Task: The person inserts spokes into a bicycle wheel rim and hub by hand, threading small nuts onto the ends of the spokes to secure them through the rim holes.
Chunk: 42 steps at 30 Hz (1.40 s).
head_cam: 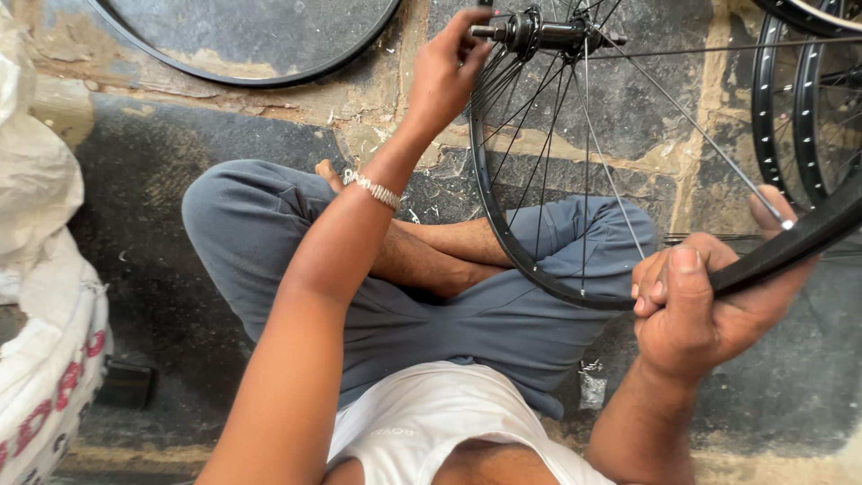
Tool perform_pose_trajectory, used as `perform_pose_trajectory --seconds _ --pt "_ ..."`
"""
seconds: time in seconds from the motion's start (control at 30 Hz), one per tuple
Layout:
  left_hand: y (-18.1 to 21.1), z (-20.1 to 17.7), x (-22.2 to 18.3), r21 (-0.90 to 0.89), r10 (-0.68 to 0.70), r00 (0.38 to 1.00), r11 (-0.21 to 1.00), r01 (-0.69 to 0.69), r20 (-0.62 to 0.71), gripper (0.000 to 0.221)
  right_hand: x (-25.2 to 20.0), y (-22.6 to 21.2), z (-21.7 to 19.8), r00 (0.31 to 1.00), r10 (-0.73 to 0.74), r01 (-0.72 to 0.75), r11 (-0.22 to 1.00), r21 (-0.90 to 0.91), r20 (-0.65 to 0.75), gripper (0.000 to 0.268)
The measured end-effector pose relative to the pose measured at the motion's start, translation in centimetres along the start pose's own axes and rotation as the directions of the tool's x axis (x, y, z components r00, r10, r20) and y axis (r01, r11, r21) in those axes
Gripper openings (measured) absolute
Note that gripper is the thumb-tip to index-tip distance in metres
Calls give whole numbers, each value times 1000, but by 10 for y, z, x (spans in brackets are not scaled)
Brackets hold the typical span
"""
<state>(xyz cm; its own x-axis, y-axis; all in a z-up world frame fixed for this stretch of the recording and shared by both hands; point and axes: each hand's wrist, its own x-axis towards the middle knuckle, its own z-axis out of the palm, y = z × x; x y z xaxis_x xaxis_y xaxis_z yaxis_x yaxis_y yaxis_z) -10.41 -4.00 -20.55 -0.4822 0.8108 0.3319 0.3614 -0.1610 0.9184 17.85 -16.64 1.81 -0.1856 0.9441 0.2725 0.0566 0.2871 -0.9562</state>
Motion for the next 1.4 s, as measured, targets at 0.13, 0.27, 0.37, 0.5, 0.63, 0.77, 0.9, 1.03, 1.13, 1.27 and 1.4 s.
perform_pose_trajectory --seconds 0.13,0.27,0.37,0.5,0.63,0.77,0.9,1.03,1.13,1.27,1.4 --pt "-4 6 17 -49 115 993 992 -113 38 35 -2 -4 7 999 24 -24 1000 -12 -49 62" --pt "-9 6 22 65 377 918 926 -372 -123 26 -2 -5 7 999 7 -9 999 -42 -47 63" --pt "-19 10 24 208 348 924 927 -313 -156 7 -2 -2 4 999 3 -5 999 -54 -47 63" --pt "-33 16 31 110 56 995 993 -46 -82 12 -2 0 2 999 -24 22 998 -53 -33 62" --pt "-37 14 34 -227 11 999 974 -19 -37 11 -3 0 3 999 -21 18 997 -75 -35 62" --pt "-29 13 33 -272 215 976 939 -212 -17 9 -3 -1 4 1000 -20 18 997 -79 -19 62" --pt "-21 12 30 -217 116 993 969 -118 -22 7 -5 -1 4 999 -3 2 1000 -13 -48 63" --pt "-18 6 32 -34 201 971 978 -208 -131 8 -6 -2 4 998 3 -4 1000 -16 -56 60" --pt "-19 0 34 151 329 927 941 -304 -181 13 -6 -1 5 998 1 -2 1000 -8 -58 59" --pt "-20 -2 32 146 257 959 960 -239 -121 13 -6 0 3 999 2 -2 1000 -2 -50 62" --pt "-18 -14 30 68 132 988 990 -127 -84 11 -5 2 1 1000 -7 6 1000 -20 -26 62"
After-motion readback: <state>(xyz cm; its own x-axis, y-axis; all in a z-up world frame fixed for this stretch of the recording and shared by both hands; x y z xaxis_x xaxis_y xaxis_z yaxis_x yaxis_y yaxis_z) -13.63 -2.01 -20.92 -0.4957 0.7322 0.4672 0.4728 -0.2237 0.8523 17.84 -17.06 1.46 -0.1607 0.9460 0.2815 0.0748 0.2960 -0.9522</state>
